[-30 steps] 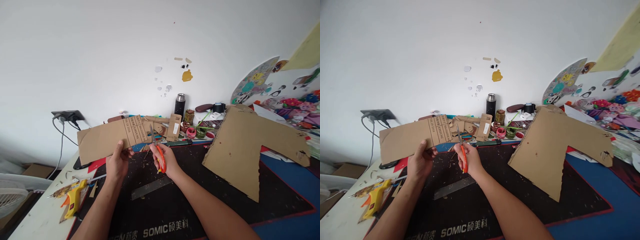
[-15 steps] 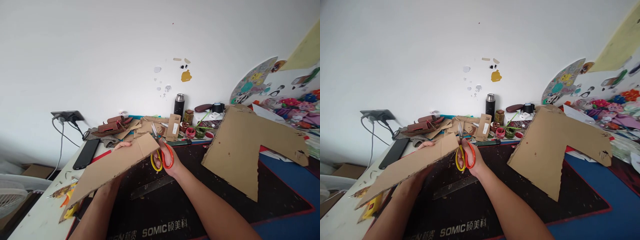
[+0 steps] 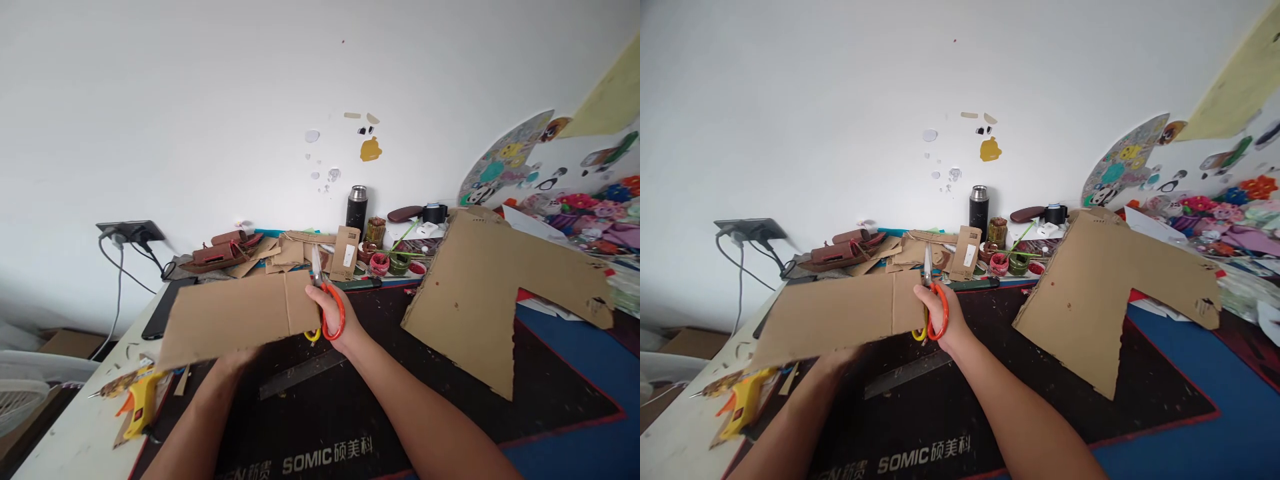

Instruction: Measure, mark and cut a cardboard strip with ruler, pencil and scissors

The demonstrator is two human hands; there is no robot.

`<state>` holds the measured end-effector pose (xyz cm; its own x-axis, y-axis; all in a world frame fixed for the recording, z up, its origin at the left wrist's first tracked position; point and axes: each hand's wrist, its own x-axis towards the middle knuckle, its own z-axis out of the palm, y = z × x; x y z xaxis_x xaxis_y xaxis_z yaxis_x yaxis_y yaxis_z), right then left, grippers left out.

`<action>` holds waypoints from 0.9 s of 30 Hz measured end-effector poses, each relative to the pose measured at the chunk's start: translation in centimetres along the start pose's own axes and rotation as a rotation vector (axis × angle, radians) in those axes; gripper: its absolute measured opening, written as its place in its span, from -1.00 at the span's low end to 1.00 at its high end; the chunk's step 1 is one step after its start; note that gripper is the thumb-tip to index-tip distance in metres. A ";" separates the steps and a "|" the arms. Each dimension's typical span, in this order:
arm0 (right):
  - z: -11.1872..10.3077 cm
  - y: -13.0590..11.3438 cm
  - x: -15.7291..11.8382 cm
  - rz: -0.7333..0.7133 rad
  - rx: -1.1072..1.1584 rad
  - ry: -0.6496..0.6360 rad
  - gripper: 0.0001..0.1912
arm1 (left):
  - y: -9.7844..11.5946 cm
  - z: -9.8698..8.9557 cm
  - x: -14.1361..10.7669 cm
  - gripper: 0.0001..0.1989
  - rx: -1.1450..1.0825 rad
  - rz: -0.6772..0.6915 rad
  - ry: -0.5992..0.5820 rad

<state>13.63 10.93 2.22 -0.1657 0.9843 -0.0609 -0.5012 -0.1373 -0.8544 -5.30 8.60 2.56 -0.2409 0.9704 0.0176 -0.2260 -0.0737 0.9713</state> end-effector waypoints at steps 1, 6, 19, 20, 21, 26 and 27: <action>-0.2 0.0 0.2 -0.021 0.002 0.036 -0.56 | 0.0 0.1 -0.2 -0.65 0.010 -0.032 -0.075; -0.8 -0.1 0.8 -0.091 -0.019 0.099 -0.55 | 0.4 0.7 -1.0 -0.29 -0.041 -0.134 -0.408; 0.2 -0.2 -0.5 0.021 -0.152 -0.222 -0.22 | 0.7 0.4 1.3 -0.77 -0.307 -0.066 -0.020; 0.3 0.0 -0.5 0.039 -0.157 -0.249 -0.17 | 0.8 0.3 1.3 -0.78 -0.313 -0.062 -0.003; 0.3 0.2 -0.5 0.054 -0.159 -0.274 -0.13 | 0.8 0.3 1.4 -0.80 -0.317 -0.058 0.011; 0.3 0.7 -0.5 0.078 -0.190 -0.335 0.02 | 0.8 0.3 1.3 -0.81 -0.314 -0.026 0.058; 0.2 0.7 -0.5 0.068 -0.196 -0.344 0.03 | 0.8 0.3 1.3 -0.80 -0.309 -0.021 0.060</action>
<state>13.17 10.29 1.81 -0.4846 0.8743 0.0273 -0.3134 -0.1444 -0.9386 -5.51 9.85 3.40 -0.2865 0.9578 -0.0243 -0.5056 -0.1296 0.8530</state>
